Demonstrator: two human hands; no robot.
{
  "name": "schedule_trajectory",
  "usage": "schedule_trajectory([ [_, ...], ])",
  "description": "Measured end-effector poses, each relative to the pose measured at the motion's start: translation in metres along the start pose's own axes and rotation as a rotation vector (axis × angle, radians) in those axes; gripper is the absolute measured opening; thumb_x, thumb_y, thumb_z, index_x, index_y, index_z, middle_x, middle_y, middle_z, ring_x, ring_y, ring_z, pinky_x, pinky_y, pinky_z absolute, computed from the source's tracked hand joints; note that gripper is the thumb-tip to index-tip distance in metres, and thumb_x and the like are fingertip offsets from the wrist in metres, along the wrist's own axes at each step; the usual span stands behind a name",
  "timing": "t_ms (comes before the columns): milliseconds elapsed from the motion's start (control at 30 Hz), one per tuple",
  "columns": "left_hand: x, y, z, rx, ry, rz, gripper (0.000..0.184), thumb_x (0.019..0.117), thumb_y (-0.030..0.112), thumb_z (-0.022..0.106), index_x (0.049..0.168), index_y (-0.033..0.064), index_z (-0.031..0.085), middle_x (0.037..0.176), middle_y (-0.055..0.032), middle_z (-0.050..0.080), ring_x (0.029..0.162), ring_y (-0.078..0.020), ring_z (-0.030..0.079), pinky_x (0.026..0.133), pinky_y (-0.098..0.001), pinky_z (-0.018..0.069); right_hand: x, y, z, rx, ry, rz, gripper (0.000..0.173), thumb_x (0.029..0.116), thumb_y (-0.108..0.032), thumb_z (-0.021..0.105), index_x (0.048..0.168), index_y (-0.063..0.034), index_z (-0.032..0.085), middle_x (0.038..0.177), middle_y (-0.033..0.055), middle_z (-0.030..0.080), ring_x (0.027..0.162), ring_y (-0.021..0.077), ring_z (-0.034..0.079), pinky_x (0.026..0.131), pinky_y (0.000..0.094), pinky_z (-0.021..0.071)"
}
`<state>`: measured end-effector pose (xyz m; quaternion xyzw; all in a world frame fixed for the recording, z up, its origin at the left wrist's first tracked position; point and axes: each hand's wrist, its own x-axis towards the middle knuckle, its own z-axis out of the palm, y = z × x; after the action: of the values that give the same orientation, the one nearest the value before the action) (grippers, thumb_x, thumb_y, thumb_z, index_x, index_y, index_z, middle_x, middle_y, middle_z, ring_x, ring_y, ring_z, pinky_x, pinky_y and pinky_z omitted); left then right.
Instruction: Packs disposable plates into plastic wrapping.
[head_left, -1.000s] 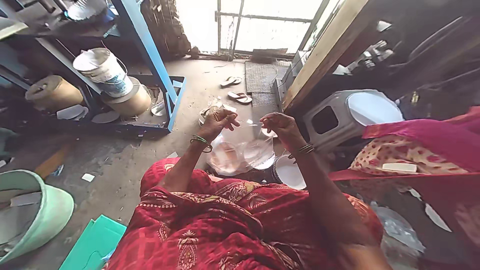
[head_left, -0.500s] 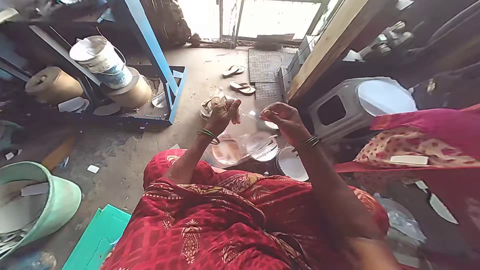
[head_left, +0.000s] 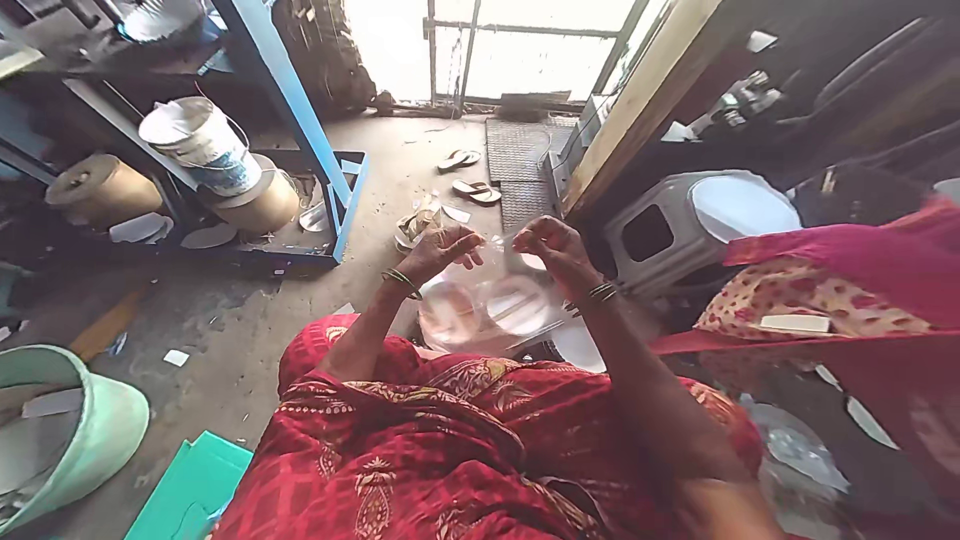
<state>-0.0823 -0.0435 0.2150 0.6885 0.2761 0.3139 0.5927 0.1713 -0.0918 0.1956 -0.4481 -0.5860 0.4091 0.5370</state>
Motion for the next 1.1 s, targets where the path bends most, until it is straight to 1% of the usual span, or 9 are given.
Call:
schedule_trajectory([
  [133,-0.002,-0.001,0.0,-0.017,-0.045,-0.026,0.024,0.1031,0.007,0.056,0.122,-0.0062,0.063,0.089,-0.0056,0.074,0.079,-0.0095,0.072,0.08,-0.0287,0.0608,0.002,0.0,-0.001,-0.007,0.034,0.009,0.006,0.1008,-0.008,0.058,0.102,-0.004,0.062,0.095,0.0018,0.071,0.089,0.0138,0.072,0.087,0.0351,0.0619],
  [267,0.0,-0.005,0.003,0.084,0.03,-0.091,0.017,0.102,0.008,0.06,0.108,-0.005,0.069,0.08,-0.0046,0.073,0.071,-0.0085,0.071,0.074,-0.0271,0.0605,0.004,0.003,0.001,-0.14,0.061,-0.026,0.008,0.0989,-0.011,0.062,0.102,-0.0035,0.063,0.098,0.0032,0.07,0.092,0.0126,0.071,0.087,0.0334,0.0606],
  [367,0.005,-0.019,0.01,0.094,0.209,-0.177,0.022,0.0995,0.013,0.067,0.106,-0.007,0.063,0.084,-0.0108,0.074,0.074,-0.014,0.074,0.077,-0.0315,0.062,0.002,0.006,0.006,-0.595,0.217,-0.174,0.049,0.0922,-0.024,0.075,0.129,0.0049,0.06,0.132,0.0246,0.061,0.125,0.0359,0.057,0.108,0.0495,0.0455],
  [433,0.009,-0.02,0.018,-0.014,0.35,-0.254,0.027,0.0967,0.013,0.071,0.108,-0.0085,0.06,0.089,-0.013,0.073,0.077,-0.0145,0.073,0.078,-0.0312,0.0611,-0.003,0.0,0.015,-0.763,0.323,-0.325,0.058,0.0896,-0.032,0.078,0.13,0.0041,0.058,0.133,0.0297,0.057,0.125,0.0437,0.055,0.104,0.0544,0.0445],
  [533,0.011,-0.015,0.026,-0.2,0.485,-0.344,0.03,0.0935,0.013,0.075,0.107,-0.0031,0.054,0.087,-0.0082,0.066,0.073,-0.0098,0.067,0.073,-0.0271,0.0589,-0.022,-0.031,0.039,-0.744,0.201,-0.273,0.041,0.0956,-0.025,0.073,0.12,0.006,0.059,0.109,0.025,0.063,0.087,0.0328,0.065,0.073,0.0444,0.0568],
  [600,0.009,-0.013,0.03,-0.287,0.491,-0.342,0.028,0.0936,0.014,0.075,0.101,0.0012,0.051,0.083,-0.0044,0.06,0.07,-0.0082,0.061,0.069,-0.0263,0.0566,-0.024,-0.032,0.055,-0.563,0.092,-0.131,0.039,0.0943,-0.019,0.074,0.12,0.0061,0.059,0.099,0.021,0.067,0.076,0.0279,0.069,0.066,0.043,0.0594],
  [733,0.005,-0.01,0.042,-0.431,0.402,-0.367,0.022,0.0973,0.015,0.07,0.091,0.01,0.05,0.077,0.0005,0.06,0.066,-0.0056,0.056,0.06,-0.0226,0.0487,-0.025,-0.014,0.069,-0.234,-0.008,-0.024,0.043,0.0905,-0.007,0.076,0.128,0.0021,0.057,0.118,0.0155,0.066,0.096,0.0185,0.072,0.084,0.0347,0.0617],
  [933,-0.002,-0.009,0.032,-0.531,0.163,-0.38,0.01,0.1063,0.02,0.055,0.1,0.0119,0.053,0.087,0.002,0.064,0.077,-0.0073,0.064,0.071,-0.0261,0.0557,-0.022,-0.011,0.066,-0.258,0.009,-0.124,0.013,0.0931,-0.002,0.069,0.104,0.0046,0.069,0.1,0.0117,0.071,0.086,0.0134,0.068,0.08,0.0316,0.058],
  [1100,0.004,-0.027,0.005,-0.143,0.476,-0.23,0.028,0.0988,0.013,0.068,0.113,-0.0055,0.054,0.099,-0.0124,0.064,0.086,-0.017,0.068,0.081,-0.0352,0.0604,-0.015,0.003,0.05,0.013,0.195,0.032,0.01,0.098,-0.006,0.062,0.108,-0.0035,0.061,0.1,0.0032,0.067,0.086,0.0122,0.069,0.078,0.0353,0.0621],
])
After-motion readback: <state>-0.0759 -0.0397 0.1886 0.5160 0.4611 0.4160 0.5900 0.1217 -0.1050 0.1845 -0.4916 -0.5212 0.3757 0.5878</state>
